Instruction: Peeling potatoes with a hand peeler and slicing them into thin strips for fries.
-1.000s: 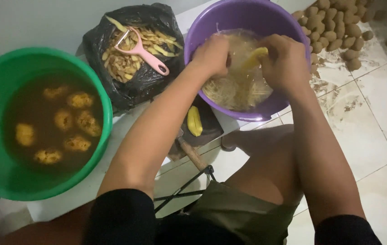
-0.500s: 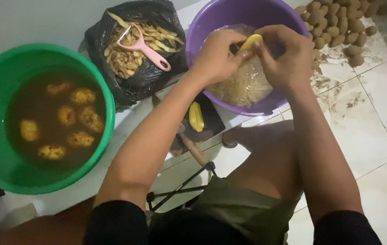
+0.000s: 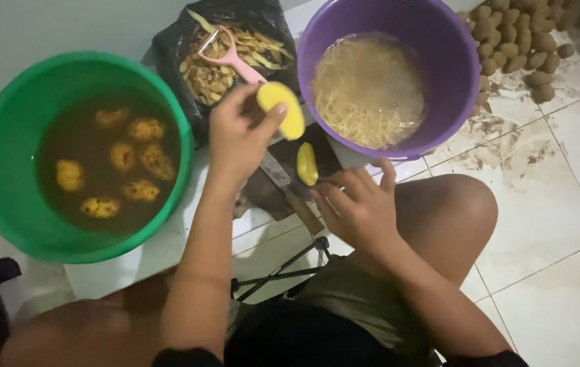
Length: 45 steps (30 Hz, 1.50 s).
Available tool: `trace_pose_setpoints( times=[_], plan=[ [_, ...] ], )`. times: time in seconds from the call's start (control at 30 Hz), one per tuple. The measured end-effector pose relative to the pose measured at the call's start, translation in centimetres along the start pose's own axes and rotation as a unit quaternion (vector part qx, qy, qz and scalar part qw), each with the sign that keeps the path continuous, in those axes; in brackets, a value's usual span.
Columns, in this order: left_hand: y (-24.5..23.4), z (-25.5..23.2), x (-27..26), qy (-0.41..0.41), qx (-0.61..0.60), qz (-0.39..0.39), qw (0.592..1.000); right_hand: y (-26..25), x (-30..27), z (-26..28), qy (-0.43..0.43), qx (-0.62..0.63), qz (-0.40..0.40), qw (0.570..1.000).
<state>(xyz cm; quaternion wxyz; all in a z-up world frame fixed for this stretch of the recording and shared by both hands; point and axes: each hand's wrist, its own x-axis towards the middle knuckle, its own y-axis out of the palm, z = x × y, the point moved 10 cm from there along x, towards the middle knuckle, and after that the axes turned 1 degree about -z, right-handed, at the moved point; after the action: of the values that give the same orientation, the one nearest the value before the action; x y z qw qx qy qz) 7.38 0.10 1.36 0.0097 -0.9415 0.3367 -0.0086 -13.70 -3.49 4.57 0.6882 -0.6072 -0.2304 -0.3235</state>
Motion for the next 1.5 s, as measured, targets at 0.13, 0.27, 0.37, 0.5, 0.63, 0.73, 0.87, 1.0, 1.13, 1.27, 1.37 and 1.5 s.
trace_pose_setpoints(
  times=[0.13,0.27,0.37,0.5,0.63,0.73,0.87,1.0,1.13,1.27,1.37,1.5],
  plan=[
    [-4.5,2.1,-5.0,0.044,0.017,-0.052,0.998,0.3,-1.5,2.0,-0.006,0.007,-0.003,1.000],
    [-6.2,2.1,-9.2,0.060,0.082,-0.110,0.989,7.1,-3.6,0.3,0.155,0.029,0.284,0.946],
    [-6.0,2.4,-11.1,0.122,0.171,-0.140,0.967,10.1,-5.7,-0.1,0.235,0.051,0.439,0.866],
    [-4.3,3.2,-12.9,0.291,0.264,-0.145,0.908,11.7,-9.2,-1.1,0.263,0.065,0.416,0.868],
    [-2.2,4.3,-14.0,0.367,0.324,-0.119,0.864,8.5,-8.9,-1.4,0.326,0.152,0.384,0.850],
    [-0.7,6.2,-14.3,0.373,0.389,-0.096,0.837,6.1,-9.6,-1.7,0.430,0.241,0.322,0.808],
    [1.5,6.7,-14.8,0.408,0.411,-0.056,0.813,5.7,-11.4,-2.0,0.485,0.303,0.276,0.772],
    [3.1,5.3,-14.7,0.388,0.443,-0.019,0.808,6.6,-12.8,-2.5,0.469,0.322,0.246,0.784],
    [2.5,6.0,-14.3,0.298,0.401,0.044,0.865,5.7,-12.3,-1.8,0.471,0.305,0.260,0.786],
    [0.2,6.7,-13.3,0.237,0.373,-0.032,0.897,5.0,-12.3,-1.2,0.458,0.244,0.287,0.805],
    [-0.6,7.0,-13.2,0.229,0.388,-0.062,0.891,5.0,-12.7,0.4,0.442,0.220,0.316,0.810],
    [-0.7,6.6,-13.0,0.216,0.412,-0.070,0.882,5.4,-13.0,1.6,0.394,0.182,0.352,0.829]
  ],
)
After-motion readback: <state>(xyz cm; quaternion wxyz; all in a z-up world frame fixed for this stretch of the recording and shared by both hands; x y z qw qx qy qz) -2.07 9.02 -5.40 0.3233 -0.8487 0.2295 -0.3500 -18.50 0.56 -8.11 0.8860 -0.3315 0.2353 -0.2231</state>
